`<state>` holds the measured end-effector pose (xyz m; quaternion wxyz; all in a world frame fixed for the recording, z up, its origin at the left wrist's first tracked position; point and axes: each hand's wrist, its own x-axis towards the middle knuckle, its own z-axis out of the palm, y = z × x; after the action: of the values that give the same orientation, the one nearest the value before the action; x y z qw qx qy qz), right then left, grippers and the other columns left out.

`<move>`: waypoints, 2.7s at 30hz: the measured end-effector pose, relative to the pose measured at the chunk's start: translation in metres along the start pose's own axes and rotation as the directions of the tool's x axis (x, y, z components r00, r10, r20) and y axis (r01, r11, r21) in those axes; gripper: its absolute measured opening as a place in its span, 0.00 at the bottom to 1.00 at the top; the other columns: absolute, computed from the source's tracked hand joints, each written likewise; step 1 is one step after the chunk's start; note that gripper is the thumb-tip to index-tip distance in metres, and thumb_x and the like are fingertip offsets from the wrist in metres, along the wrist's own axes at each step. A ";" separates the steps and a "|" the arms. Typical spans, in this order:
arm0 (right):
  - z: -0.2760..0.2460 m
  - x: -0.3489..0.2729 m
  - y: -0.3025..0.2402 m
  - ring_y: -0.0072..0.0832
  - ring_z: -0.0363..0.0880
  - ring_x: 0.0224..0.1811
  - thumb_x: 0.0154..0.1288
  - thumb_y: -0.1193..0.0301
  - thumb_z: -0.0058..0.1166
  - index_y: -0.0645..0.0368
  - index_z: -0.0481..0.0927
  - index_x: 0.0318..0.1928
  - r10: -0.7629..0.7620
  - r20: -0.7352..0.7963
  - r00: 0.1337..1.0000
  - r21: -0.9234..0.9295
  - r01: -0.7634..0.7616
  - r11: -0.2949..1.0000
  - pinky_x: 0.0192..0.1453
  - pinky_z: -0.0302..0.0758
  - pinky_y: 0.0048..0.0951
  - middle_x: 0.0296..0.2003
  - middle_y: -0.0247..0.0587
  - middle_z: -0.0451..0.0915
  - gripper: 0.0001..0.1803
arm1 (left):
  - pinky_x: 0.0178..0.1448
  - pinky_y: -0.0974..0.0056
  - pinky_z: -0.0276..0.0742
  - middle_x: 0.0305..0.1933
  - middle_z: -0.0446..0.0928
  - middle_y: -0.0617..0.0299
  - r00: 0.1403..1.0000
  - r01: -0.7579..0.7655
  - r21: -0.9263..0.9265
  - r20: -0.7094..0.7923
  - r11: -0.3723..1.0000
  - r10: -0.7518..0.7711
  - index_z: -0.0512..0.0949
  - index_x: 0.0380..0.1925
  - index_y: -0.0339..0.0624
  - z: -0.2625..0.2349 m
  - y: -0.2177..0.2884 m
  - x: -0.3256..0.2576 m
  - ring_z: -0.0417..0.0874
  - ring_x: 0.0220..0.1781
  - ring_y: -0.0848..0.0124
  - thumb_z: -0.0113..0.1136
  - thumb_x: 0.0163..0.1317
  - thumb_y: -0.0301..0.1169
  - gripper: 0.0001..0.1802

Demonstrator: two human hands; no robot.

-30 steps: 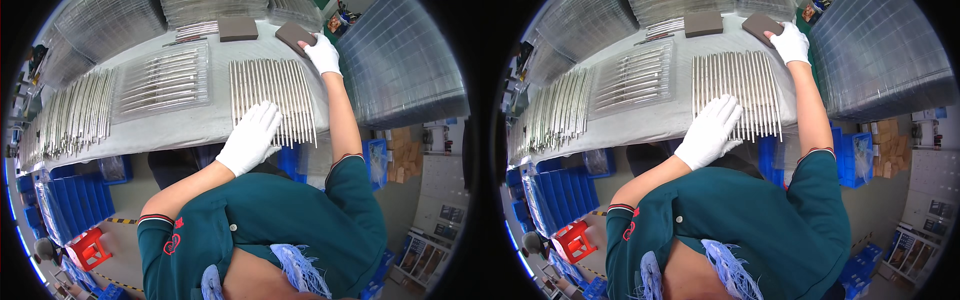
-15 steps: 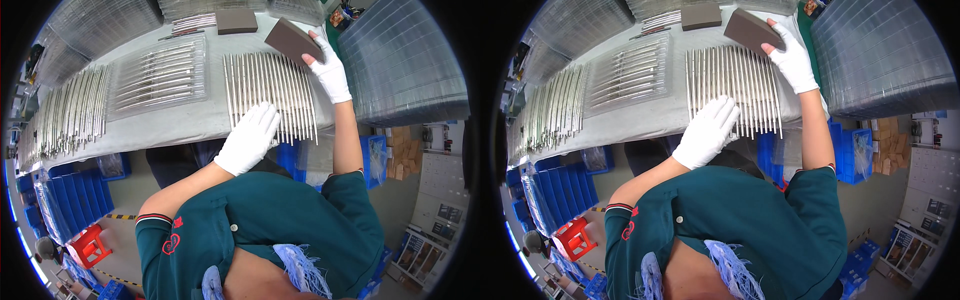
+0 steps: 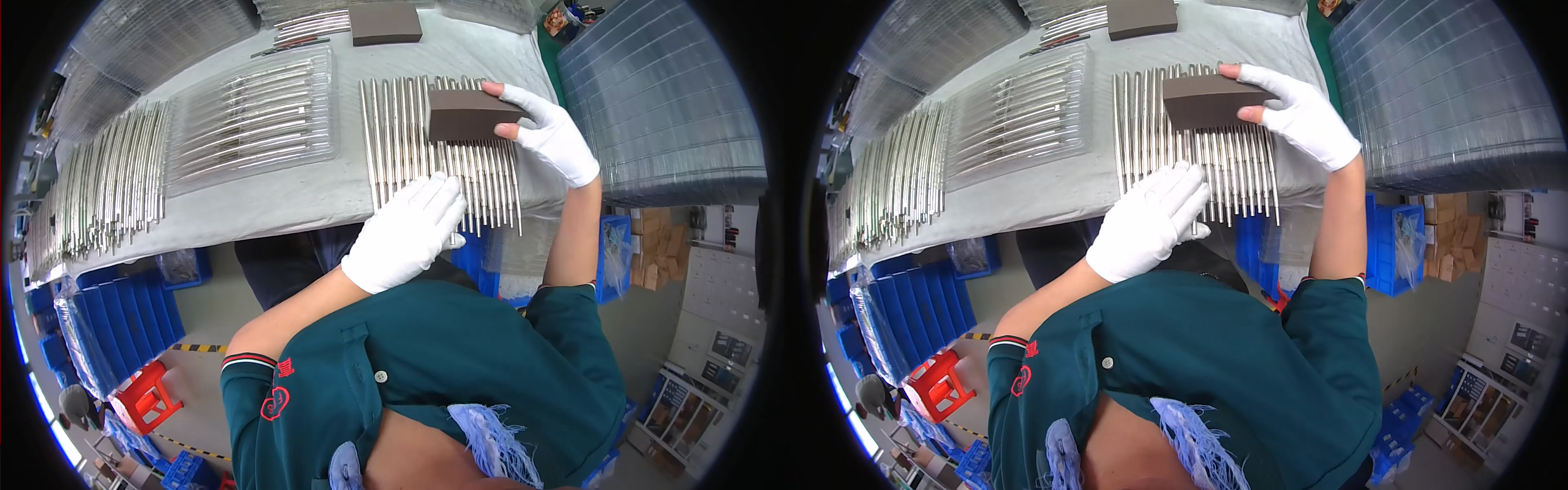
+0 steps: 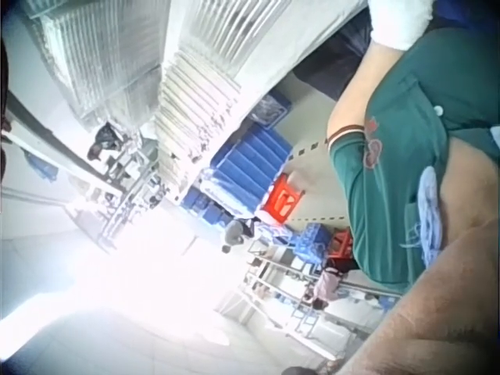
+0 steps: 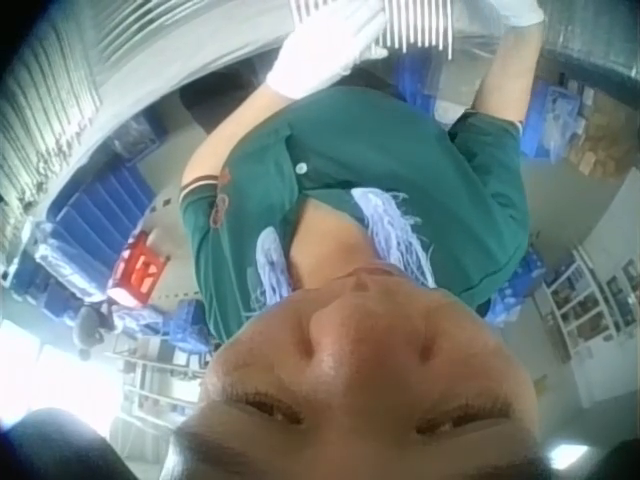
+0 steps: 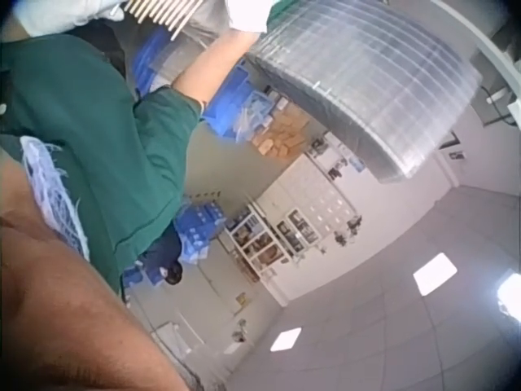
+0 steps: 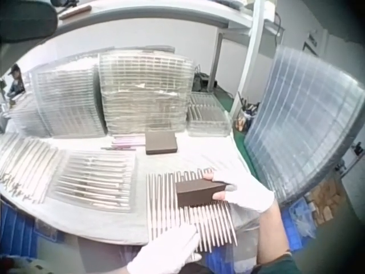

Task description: Organizing, aligning, and grouping thin metal rods on a padded workbench in a manufacturing environment.

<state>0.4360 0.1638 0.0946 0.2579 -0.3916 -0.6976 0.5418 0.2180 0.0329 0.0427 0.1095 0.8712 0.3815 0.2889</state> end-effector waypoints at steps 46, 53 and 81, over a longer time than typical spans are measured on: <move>-0.038 0.037 0.035 0.40 0.67 0.67 0.60 0.56 0.63 0.55 0.69 0.65 -0.655 -0.225 0.721 -0.895 0.113 0.431 0.70 0.62 0.35 0.63 0.45 0.71 0.35 | 0.69 0.54 0.64 0.59 0.70 0.51 0.989 0.062 -0.014 0.136 0.998 -0.059 0.71 0.54 0.34 0.003 -0.003 0.006 0.69 0.64 0.54 0.71 0.45 0.41 0.37; -0.015 -0.006 0.047 0.44 0.61 0.71 0.62 0.49 0.57 0.56 0.63 0.68 -0.393 -0.199 0.898 -0.755 0.115 0.646 0.73 0.58 0.39 0.67 0.48 0.65 0.39 | 0.70 0.54 0.61 0.59 0.69 0.45 0.991 0.034 -0.010 0.127 0.999 -0.033 0.68 0.56 0.28 0.007 0.001 0.015 0.68 0.65 0.51 0.69 0.49 0.43 0.39; -0.029 -0.023 0.000 0.25 0.74 0.57 0.59 0.76 0.61 0.53 0.77 0.60 -0.050 0.010 0.999 -0.113 0.050 0.992 0.62 0.71 0.28 0.56 0.35 0.78 0.26 | 0.69 0.53 0.65 0.59 0.71 0.41 0.999 0.000 -0.005 0.040 1.000 0.001 0.70 0.54 0.27 0.027 0.011 0.024 0.71 0.63 0.49 0.67 0.50 0.41 0.36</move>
<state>0.4721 0.1608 0.1038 0.2461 -0.3861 -0.7378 0.4960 0.2534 0.0439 0.0358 0.1193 0.8766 0.3783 0.2723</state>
